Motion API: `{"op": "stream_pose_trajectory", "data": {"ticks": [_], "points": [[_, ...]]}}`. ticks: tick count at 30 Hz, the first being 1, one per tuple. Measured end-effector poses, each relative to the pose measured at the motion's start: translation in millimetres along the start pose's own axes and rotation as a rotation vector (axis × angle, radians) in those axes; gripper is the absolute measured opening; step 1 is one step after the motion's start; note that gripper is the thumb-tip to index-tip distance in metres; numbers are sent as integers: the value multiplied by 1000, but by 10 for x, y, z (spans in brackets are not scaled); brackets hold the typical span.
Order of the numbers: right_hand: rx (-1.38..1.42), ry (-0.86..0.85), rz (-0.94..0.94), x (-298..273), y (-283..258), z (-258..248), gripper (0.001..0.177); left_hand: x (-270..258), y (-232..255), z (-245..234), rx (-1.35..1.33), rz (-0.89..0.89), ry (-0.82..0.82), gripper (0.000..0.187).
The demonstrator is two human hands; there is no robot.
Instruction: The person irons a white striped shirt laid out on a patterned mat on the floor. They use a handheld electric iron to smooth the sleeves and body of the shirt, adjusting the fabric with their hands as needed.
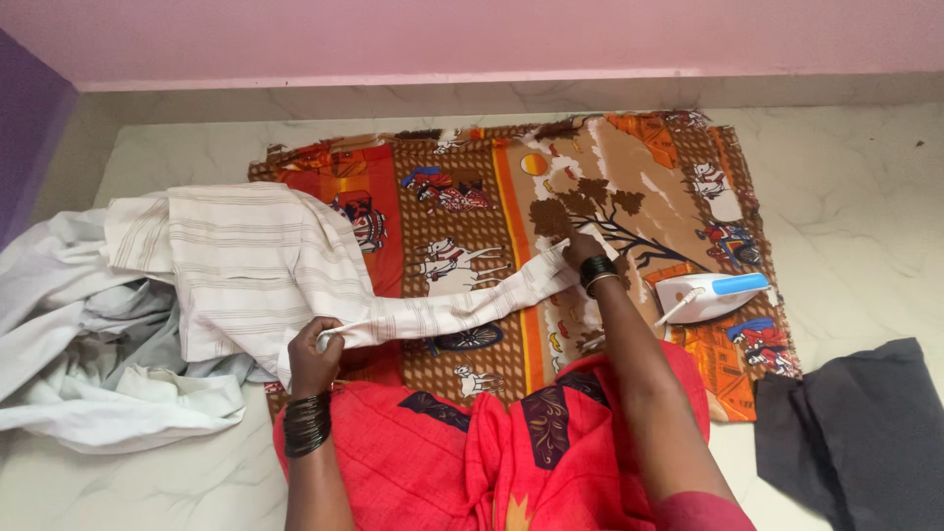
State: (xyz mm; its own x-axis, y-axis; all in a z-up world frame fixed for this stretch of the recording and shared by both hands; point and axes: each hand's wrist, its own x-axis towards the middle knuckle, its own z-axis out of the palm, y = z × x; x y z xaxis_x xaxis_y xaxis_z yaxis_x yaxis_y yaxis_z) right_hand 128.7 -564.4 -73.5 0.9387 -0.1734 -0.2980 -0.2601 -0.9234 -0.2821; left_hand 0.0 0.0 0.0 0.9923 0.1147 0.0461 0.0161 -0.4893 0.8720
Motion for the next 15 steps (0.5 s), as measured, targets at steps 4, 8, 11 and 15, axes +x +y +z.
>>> {"op": "stream_pose_trajectory", "data": {"ticks": [4, 8, 11, 15], "points": [[-118, -102, -29, 56, 16, 71, 62, 27, 57, -7, 107, 178, 49, 23], [18, -40, -18, 249, 177, -135, 33, 158, 146, -102, 255, 157, 171, 17], [258, 129, -3, 469, 361, -519, 27, 242, 403, -159, 99, 219, 397, 14], [698, 322, -19, 590, 785, -1090, 24, 238, 897, -228, 133, 294, 262, 28]]}}
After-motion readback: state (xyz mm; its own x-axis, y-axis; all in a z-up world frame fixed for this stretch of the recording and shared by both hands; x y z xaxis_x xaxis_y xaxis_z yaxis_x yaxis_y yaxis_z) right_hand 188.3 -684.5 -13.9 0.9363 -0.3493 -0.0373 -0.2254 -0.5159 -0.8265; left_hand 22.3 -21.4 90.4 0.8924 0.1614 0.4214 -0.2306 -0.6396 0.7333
